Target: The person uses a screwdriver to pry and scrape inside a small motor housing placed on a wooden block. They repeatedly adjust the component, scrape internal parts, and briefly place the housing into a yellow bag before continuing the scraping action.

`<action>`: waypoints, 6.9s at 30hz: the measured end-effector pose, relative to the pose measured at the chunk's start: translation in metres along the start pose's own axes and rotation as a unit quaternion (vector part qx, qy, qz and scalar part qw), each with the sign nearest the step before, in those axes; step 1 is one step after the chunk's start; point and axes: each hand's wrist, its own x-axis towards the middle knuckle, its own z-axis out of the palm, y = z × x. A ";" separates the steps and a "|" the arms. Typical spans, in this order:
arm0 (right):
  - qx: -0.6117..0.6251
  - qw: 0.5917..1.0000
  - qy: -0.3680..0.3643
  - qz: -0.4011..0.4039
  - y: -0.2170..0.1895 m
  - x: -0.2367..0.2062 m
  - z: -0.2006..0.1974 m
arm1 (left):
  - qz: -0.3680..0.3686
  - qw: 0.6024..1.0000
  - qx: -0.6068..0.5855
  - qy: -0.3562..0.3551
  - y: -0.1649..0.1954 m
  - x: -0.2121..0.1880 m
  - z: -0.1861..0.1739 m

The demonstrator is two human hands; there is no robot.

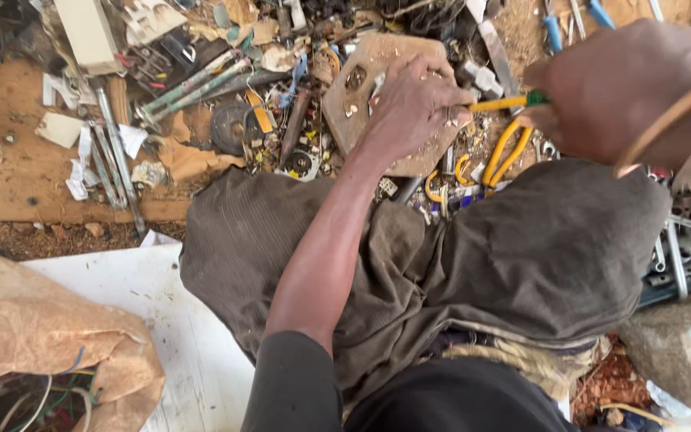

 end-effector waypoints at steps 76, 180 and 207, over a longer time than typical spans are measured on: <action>0.231 0.852 0.444 -0.154 -0.013 -0.033 0.075 | -0.041 0.970 0.194 -0.144 0.014 0.004 -0.016; 0.034 0.899 0.421 -0.116 -0.002 -0.028 0.026 | 0.003 0.982 0.183 -0.056 0.013 0.000 0.000; 0.121 0.989 0.040 0.079 -0.004 -0.043 0.048 | -0.023 0.977 0.195 -0.084 0.017 -0.001 -0.005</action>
